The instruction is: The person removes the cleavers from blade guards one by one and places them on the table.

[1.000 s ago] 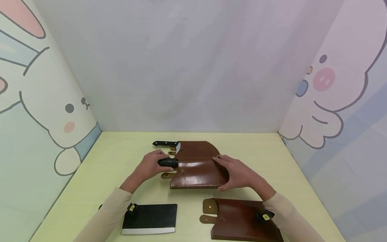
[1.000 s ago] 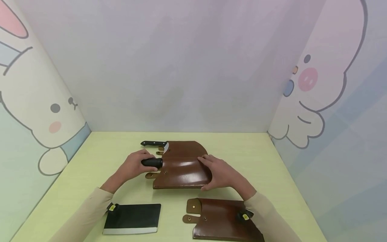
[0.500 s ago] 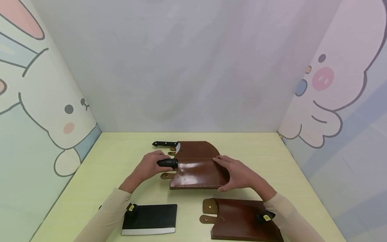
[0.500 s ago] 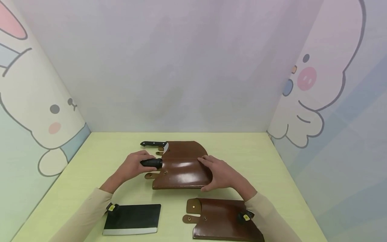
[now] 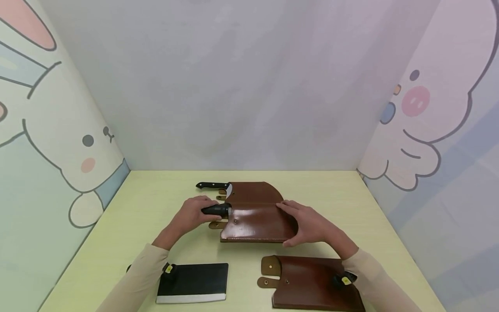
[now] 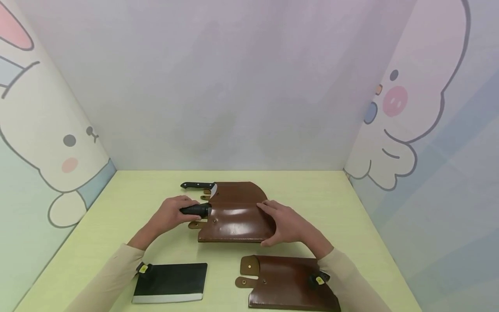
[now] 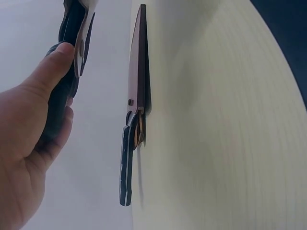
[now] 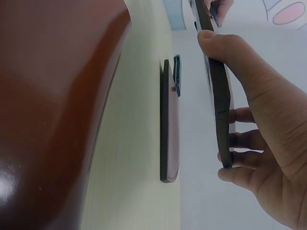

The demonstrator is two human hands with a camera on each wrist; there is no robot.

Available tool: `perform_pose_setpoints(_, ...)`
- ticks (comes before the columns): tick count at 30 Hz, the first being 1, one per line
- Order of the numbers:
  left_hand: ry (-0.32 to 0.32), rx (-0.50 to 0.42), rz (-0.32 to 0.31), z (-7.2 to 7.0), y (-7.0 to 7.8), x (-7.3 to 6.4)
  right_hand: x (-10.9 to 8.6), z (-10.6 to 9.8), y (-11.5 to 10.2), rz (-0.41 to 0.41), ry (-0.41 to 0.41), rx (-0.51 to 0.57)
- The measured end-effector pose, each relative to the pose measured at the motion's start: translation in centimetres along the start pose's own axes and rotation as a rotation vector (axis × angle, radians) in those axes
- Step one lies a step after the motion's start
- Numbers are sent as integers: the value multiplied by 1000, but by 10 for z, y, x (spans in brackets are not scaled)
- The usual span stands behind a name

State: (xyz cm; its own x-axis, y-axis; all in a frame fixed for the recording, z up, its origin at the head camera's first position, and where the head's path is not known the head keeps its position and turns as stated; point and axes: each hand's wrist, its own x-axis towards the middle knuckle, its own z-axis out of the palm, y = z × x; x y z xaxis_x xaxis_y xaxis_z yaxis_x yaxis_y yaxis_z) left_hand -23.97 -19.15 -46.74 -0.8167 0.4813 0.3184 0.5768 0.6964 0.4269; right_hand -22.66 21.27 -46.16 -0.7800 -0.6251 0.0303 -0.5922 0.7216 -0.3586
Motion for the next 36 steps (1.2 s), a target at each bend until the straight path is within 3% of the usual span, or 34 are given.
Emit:
perform_pose_setpoints(11,16,34,54,1,-7,-3,-4,0,0,-19,5,-7)
perform_pose_setpoints(19,11,-11,29,-1,-12,-7,-8,-1,1,-12,4,-1)
perform_pose_setpoints(36,-2,10,15,-9,-10,-8,-10,-2,5,-16,-7,22)
